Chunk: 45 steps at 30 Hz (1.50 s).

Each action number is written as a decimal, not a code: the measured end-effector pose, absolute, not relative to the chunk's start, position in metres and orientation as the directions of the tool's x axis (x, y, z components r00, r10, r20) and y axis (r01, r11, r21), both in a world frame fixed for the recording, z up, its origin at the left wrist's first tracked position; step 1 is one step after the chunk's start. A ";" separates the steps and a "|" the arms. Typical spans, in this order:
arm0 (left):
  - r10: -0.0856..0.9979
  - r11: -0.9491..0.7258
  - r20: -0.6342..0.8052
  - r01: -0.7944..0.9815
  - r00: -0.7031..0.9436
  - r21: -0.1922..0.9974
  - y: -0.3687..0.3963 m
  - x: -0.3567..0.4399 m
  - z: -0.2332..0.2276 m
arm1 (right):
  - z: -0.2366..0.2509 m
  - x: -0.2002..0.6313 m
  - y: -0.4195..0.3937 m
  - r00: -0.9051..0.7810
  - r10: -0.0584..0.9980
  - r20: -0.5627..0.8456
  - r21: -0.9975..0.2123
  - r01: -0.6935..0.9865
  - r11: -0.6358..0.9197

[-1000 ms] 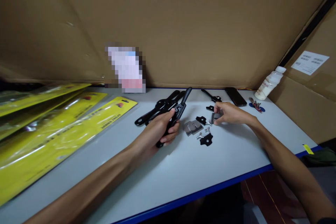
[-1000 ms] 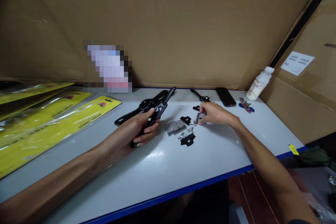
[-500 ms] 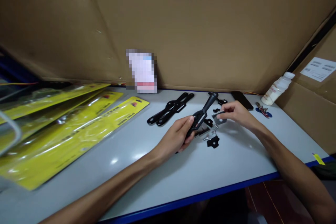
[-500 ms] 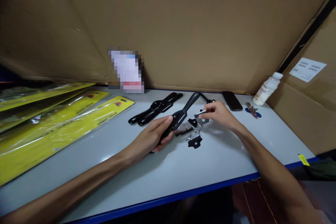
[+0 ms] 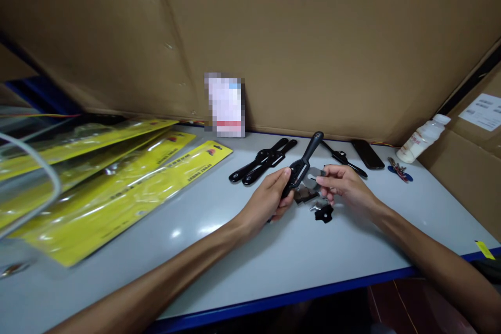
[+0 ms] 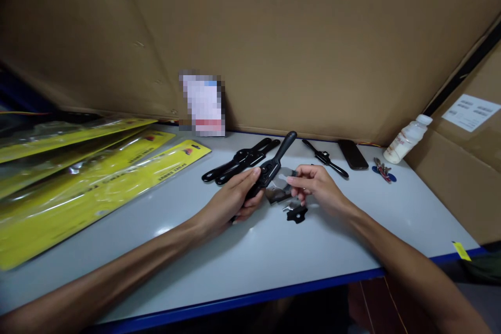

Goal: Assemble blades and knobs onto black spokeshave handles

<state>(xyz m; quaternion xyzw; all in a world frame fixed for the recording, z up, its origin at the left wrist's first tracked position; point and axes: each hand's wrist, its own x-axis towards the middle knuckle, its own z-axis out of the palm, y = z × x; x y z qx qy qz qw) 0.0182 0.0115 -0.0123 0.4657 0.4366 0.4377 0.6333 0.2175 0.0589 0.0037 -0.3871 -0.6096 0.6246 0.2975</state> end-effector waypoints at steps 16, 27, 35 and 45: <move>0.932 0.033 -0.030 -0.004 0.362 0.999 0.010 0.022 -0.019 | -0.004 0.213 0.055 -0.628 0.777 -0.049 -0.996 0.085 0.006; 0.932 0.030 -0.026 -0.005 0.361 1.000 0.010 0.022 -0.018 | -0.002 0.212 0.053 -0.580 0.812 -0.071 -0.993 0.117 -0.004; 0.952 -0.001 -0.015 0.050 0.305 0.999 0.008 0.023 -0.020 | -0.002 0.211 0.054 -0.614 0.789 -0.036 -0.993 0.111 0.040; 0.946 0.209 -0.178 -0.094 0.271 0.973 0.010 0.021 -0.017 | 0.021 0.240 0.079 -0.253 0.926 0.281 -0.879 0.320 0.354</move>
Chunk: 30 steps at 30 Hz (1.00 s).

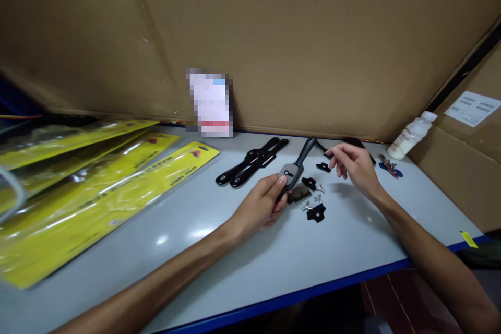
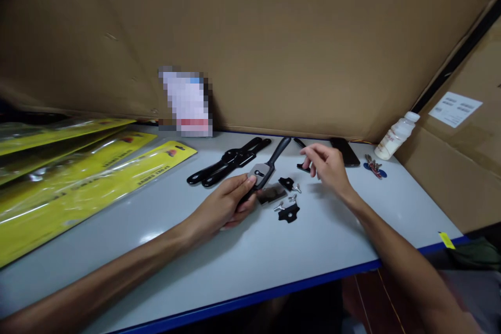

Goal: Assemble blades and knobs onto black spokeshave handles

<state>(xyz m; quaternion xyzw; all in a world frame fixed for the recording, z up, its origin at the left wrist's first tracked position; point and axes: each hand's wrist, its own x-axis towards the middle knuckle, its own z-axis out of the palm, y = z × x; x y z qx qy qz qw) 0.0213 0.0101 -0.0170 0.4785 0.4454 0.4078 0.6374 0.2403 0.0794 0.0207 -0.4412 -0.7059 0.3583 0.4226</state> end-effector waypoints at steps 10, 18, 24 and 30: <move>0.938 0.261 -0.220 -0.128 0.269 0.957 0.010 0.021 -0.014 | 0.007 0.262 0.103 -0.477 0.837 0.268 -0.475 0.690 0.546; 0.935 0.290 -0.256 -0.116 0.245 0.950 0.009 0.021 -0.012 | 0.008 0.263 0.104 -0.400 0.882 0.248 -0.383 0.796 0.468; 0.936 0.263 -0.222 -0.124 0.273 0.957 0.010 0.021 -0.014 | -0.015 0.258 0.106 -0.371 0.901 0.227 -0.293 0.856 0.426; 0.937 0.241 -0.210 -0.085 0.278 0.967 0.008 0.022 -0.014 | -0.022 0.257 0.113 -0.313 0.941 0.130 -0.483 0.809 0.336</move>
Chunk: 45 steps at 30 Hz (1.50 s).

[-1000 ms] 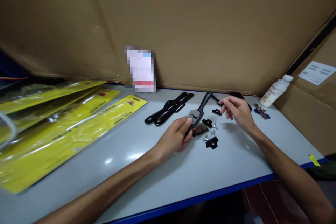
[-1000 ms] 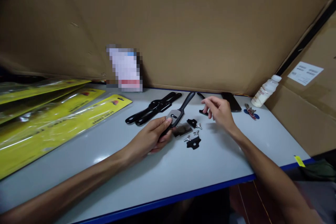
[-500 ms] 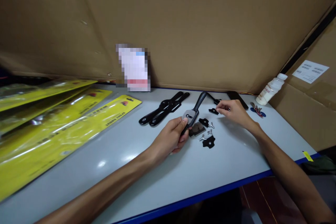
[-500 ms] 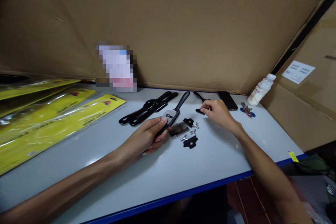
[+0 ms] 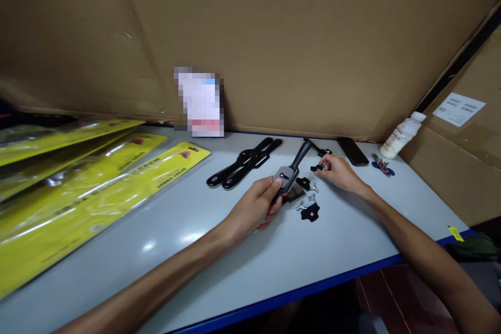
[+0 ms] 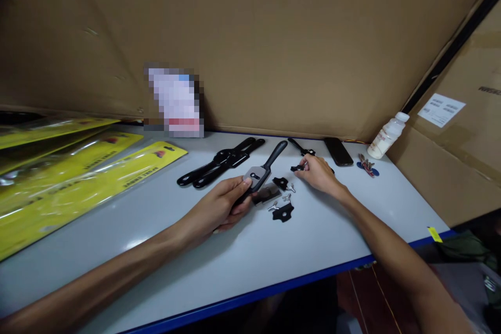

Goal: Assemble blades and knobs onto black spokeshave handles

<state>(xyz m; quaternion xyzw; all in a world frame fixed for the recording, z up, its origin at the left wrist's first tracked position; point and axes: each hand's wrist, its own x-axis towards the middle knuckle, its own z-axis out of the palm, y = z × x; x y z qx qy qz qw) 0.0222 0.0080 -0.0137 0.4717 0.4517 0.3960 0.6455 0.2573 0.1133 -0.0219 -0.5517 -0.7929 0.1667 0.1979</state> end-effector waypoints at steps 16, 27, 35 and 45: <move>0.896 0.287 -0.291 0.061 0.335 0.956 0.011 0.022 -0.013 | 0.039 0.255 0.080 -0.428 0.896 0.121 -0.878 0.375 0.298; 0.707 0.333 -0.482 0.358 0.517 0.872 0.009 0.018 -0.003 | 0.035 0.223 0.042 -0.715 0.662 0.224 -0.680 0.372 0.631; 0.690 0.352 -0.469 0.311 0.551 0.883 0.009 0.015 -0.002 | 0.021 0.218 0.047 -0.720 0.643 0.259 -0.629 0.379 0.678; 0.722 0.355 -0.428 0.239 0.544 0.904 0.008 0.017 -0.005 | 0.024 0.218 0.048 -0.546 0.718 0.432 -0.592 0.429 0.683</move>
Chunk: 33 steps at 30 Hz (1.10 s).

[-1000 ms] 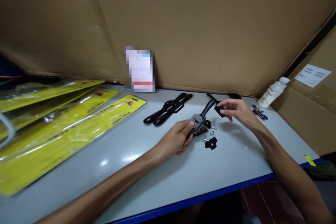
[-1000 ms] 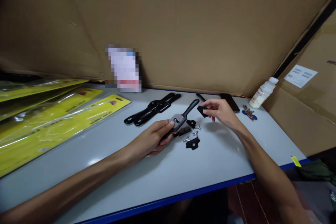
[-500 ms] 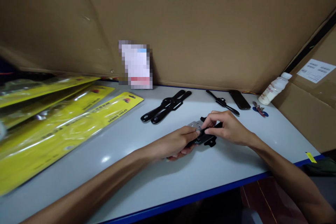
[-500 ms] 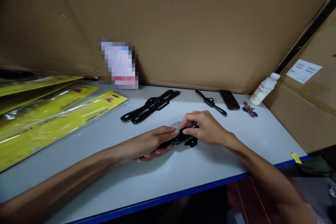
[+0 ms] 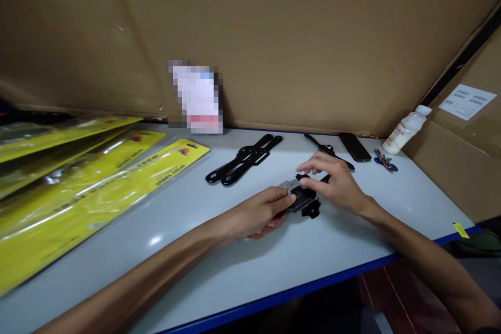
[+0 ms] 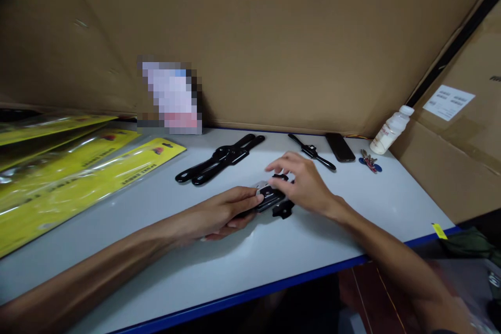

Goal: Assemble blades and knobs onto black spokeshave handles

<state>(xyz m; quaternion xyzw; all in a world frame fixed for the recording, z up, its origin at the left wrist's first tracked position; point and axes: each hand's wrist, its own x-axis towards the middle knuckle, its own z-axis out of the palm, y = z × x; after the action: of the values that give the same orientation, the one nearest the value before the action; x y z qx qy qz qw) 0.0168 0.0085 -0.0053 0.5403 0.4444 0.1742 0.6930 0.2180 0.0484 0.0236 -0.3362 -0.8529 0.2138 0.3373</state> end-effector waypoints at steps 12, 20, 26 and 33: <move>0.877 0.441 -0.393 -0.137 0.277 0.887 0.011 0.016 -0.003 | 0.033 0.248 0.068 -0.566 0.820 0.089 -0.362 0.748 0.556; 0.872 0.410 -0.369 -0.066 0.322 0.910 0.010 0.019 -0.004 | 0.017 0.246 0.074 -0.714 0.699 0.044 -0.329 0.650 0.685; 0.868 0.359 -0.340 0.016 0.361 0.933 0.008 0.019 -0.008 | 0.011 0.244 0.074 -0.696 0.718 -0.005 -0.395 0.661 0.638; 0.856 0.322 -0.340 0.112 0.391 0.940 0.008 0.022 -0.008 | 0.011 0.251 0.073 -0.653 0.757 -0.013 -0.262 0.733 0.628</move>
<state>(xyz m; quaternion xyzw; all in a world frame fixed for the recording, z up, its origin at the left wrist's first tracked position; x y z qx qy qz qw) 0.0215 0.0076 -0.0076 0.5097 0.4747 0.2816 0.6600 0.2505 0.0728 0.0109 -0.4136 -0.9008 0.1227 0.0489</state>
